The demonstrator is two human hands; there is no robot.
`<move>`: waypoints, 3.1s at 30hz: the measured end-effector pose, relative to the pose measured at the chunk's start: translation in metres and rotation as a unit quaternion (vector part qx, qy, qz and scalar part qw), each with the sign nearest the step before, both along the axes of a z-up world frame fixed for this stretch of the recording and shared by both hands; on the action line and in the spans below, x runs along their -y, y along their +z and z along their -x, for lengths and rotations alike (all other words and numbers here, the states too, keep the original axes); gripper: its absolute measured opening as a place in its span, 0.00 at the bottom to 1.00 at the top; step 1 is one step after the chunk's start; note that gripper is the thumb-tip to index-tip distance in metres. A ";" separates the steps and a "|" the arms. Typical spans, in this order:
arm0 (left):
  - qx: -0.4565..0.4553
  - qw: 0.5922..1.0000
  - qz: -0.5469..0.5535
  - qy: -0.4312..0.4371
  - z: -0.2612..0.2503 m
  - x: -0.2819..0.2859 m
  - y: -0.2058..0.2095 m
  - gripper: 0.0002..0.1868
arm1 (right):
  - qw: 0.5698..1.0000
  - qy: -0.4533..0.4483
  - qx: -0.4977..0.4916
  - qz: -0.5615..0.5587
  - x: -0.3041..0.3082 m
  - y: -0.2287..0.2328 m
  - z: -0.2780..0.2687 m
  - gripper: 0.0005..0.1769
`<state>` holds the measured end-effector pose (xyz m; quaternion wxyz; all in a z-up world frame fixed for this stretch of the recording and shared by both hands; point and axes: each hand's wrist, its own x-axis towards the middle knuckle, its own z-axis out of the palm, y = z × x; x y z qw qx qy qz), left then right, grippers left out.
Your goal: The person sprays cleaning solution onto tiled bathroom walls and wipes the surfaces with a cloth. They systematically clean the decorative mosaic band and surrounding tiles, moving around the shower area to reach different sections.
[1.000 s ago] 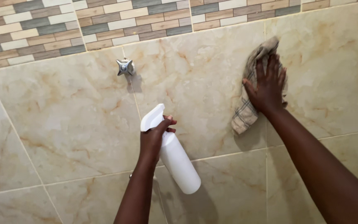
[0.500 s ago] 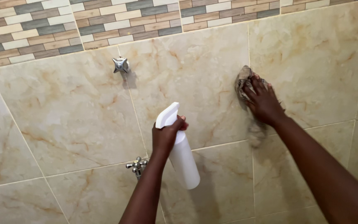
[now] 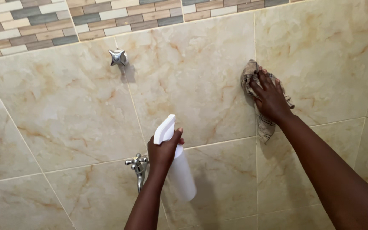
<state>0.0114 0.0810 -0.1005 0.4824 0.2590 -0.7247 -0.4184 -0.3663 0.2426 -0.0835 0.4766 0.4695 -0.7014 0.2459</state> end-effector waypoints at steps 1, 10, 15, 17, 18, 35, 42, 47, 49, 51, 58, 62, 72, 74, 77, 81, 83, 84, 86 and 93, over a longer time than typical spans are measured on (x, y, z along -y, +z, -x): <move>-0.018 1.000 0.011 0.001 -0.003 -0.002 -0.006 0.19 | 1.000 0.000 0.003 0.000 0.000 0.000 0.000 0.39; 0.001 0.996 -0.087 0.021 -0.016 0.016 -0.049 0.20 | 0.999 0.004 0.030 0.012 0.003 -0.003 -0.006 0.37; 0.018 0.998 -0.065 0.019 -0.008 0.026 -0.063 0.20 | 0.999 0.000 0.043 0.022 0.009 -0.007 -0.001 0.36; 0.009 0.996 -0.076 -0.040 0.000 0.025 -0.062 0.20 | 0.999 -0.002 0.043 0.023 0.010 -0.009 0.002 0.36; 0.004 0.994 -0.082 -0.072 0.005 0.024 -0.061 0.20 | 0.999 -0.001 0.032 0.027 0.011 -0.010 0.004 0.36; -0.156 0.978 -0.047 -0.128 -0.033 0.051 0.003 0.15 | 0.997 0.027 0.037 0.058 0.025 0.043 -0.007 0.40; -0.195 0.969 0.013 -0.150 -0.062 0.089 0.052 0.13 | 0.990 0.047 -0.023 0.133 0.117 0.108 -0.077 0.43; -0.163 0.985 0.044 -0.045 -0.060 0.121 0.080 0.19 | 0.987 0.041 -0.137 0.067 0.184 0.062 -0.140 0.42; -0.137 0.990 0.030 -0.019 -0.052 0.127 0.091 0.21 | 0.985 0.103 -0.137 0.009 0.198 0.029 -0.160 0.42; -0.089 0.996 0.013 0.016 -0.047 0.131 0.095 0.22 | 0.976 0.153 -0.156 0.003 0.204 -0.004 -0.168 0.37; -0.103 0.993 -0.046 -0.044 -0.035 0.140 0.092 0.21 | 0.939 0.205 -0.219 -0.170 0.178 -0.108 -0.142 0.32; -0.090 0.993 -0.044 -0.066 -0.037 0.146 0.083 0.19 | 0.940 0.180 -0.213 -0.198 0.136 -0.116 -0.091 0.31; -0.075 0.989 -0.063 -0.111 -0.042 0.152 0.080 0.12 | 0.988 0.028 -0.153 -0.012 0.071 0.076 -0.044 0.34; -0.048 0.992 -0.040 -0.111 -0.039 0.154 0.076 0.13 | 0.989 0.047 -0.127 0.056 0.074 0.107 -0.049 0.30; -0.039 0.987 -0.049 -0.148 -0.044 0.161 0.073 0.14 | 0.982 0.074 -0.101 0.140 0.100 0.138 -0.067 0.29; -0.044 0.979 -0.020 -0.198 -0.048 0.166 0.077 0.15 | 0.977 0.064 -0.073 0.192 0.155 0.144 -0.102 0.28; -0.038 0.982 -0.034 -0.180 -0.050 0.165 0.081 0.15 | 0.975 0.109 -0.110 0.158 0.189 0.134 -0.125 0.27; -0.030 0.983 -0.043 -0.178 -0.049 0.163 0.081 0.15 | 0.976 0.092 -0.134 0.148 0.206 0.120 -0.139 0.27; -0.026 0.983 -0.041 -0.175 -0.053 0.163 0.084 0.15 | 0.973 0.129 -0.152 0.120 0.244 0.087 -0.174 0.28; -0.045 0.981 -0.008 -0.187 -0.058 0.159 0.086 0.14 | 0.959 0.167 -0.225 0.032 0.279 -0.043 -0.218 0.34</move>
